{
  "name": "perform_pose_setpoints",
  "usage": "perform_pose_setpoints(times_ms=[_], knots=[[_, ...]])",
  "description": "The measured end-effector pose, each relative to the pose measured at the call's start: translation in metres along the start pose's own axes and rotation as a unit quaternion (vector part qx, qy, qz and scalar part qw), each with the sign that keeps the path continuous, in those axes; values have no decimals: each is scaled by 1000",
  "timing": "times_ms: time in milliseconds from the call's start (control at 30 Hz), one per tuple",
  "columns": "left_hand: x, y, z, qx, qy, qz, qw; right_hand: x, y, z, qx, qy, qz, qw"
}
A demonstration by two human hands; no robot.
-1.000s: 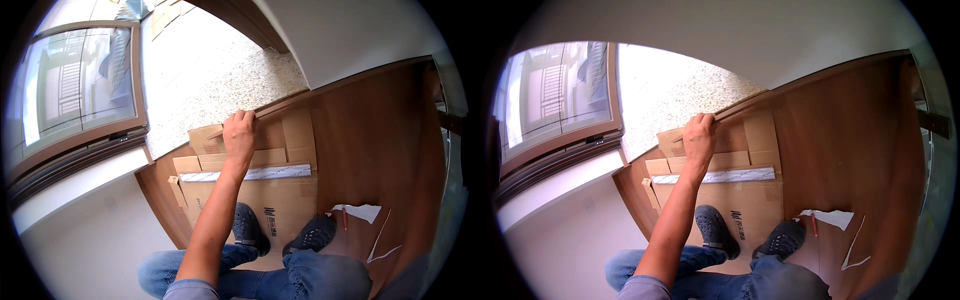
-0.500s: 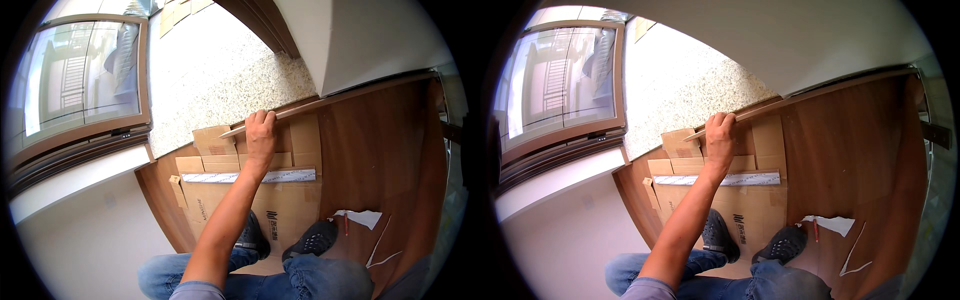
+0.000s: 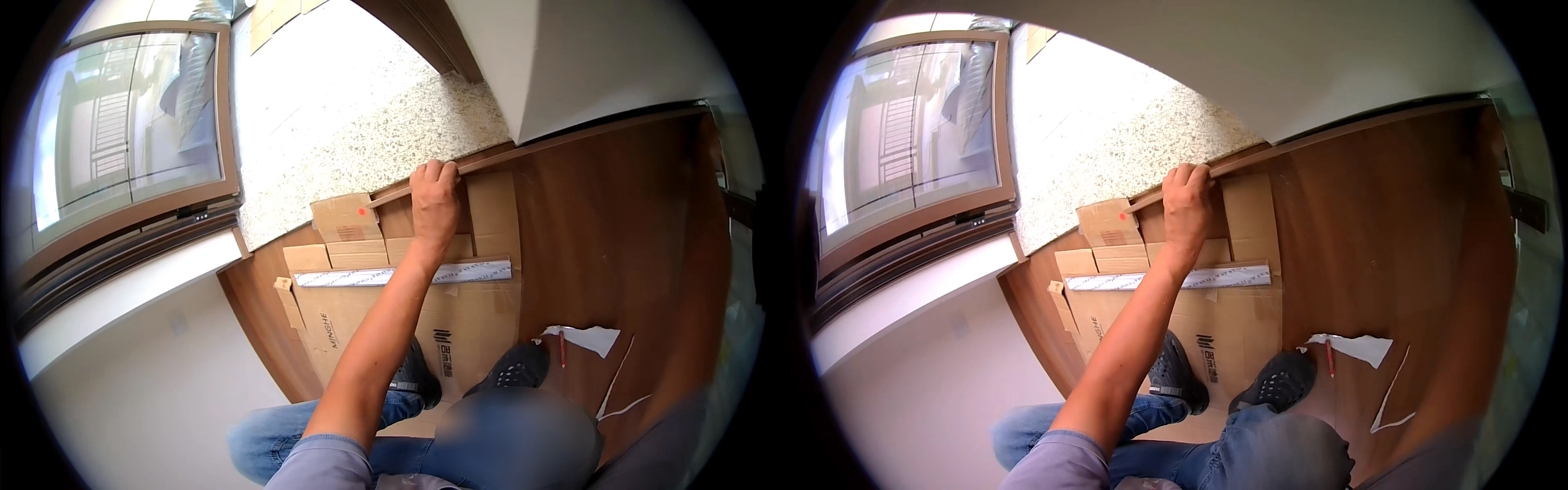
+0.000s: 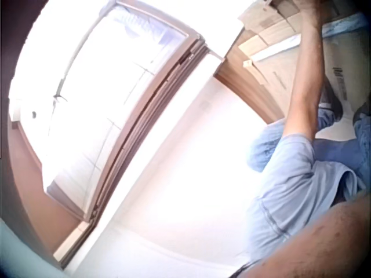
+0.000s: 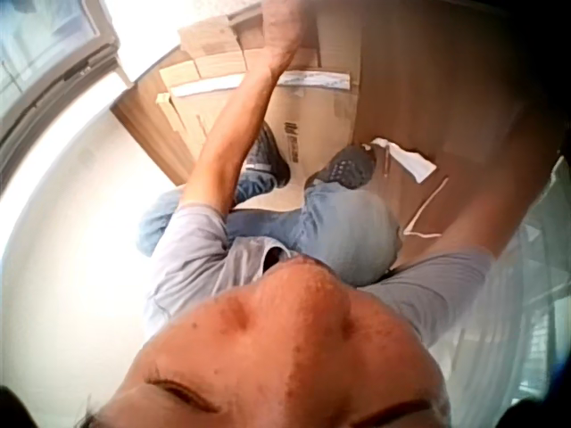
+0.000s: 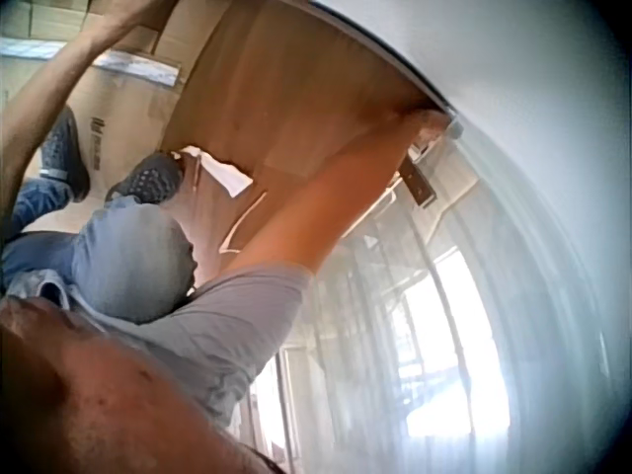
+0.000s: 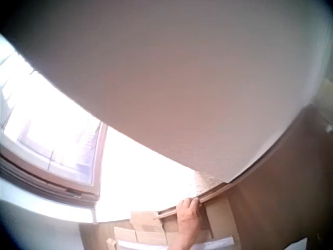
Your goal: The person measures and marks a wooden strip against a wall base, then carries it to a miter saw on a patio and cuts the strip into smaller pieces.
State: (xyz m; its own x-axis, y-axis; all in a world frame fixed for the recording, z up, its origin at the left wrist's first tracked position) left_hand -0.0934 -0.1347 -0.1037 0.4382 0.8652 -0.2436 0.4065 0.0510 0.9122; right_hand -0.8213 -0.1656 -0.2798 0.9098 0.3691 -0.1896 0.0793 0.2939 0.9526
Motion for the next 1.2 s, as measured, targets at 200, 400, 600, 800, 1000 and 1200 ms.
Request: perform_pose_setpoints(times_ms=[200, 400, 600, 800, 1000, 1200], knots=[[0, -5, 8, 8, -18, 3, 1000, 26, 69, 21, -28, -20, -44, 998], [3, 10, 16, 29, 6, 29, 999, 66, 73, 50, -79, -28, -34, 996], [11, 23, 26, 15, 55, 64, 996, 77, 74, 83, -132, -14, -70, 989], [8, 13, 15, 35, 27, 39, 998, 94, 116, 87, -211, -70, 9, 975], [3, 11, 5, 10, 23, 63, 998, 96, 115, 94, -204, -58, -3, 977], [3, 15, 12, 7, 32, 85, 996, 93, 110, 95, -210, -46, -4, 977]])
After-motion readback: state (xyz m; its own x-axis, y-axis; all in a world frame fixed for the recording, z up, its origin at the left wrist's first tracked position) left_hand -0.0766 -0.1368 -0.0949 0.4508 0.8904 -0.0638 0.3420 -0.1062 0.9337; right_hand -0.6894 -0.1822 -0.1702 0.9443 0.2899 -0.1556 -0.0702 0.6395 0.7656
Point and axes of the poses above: each hand's wrist, its own x-axis away from the middle knuckle, its own y-axis out of the back of the hand, z = x × y, the point moved 1 cm from there along -x, towards the middle knuckle, and after that the axes turned 8 degrees about -y, right-handed, at the moved point
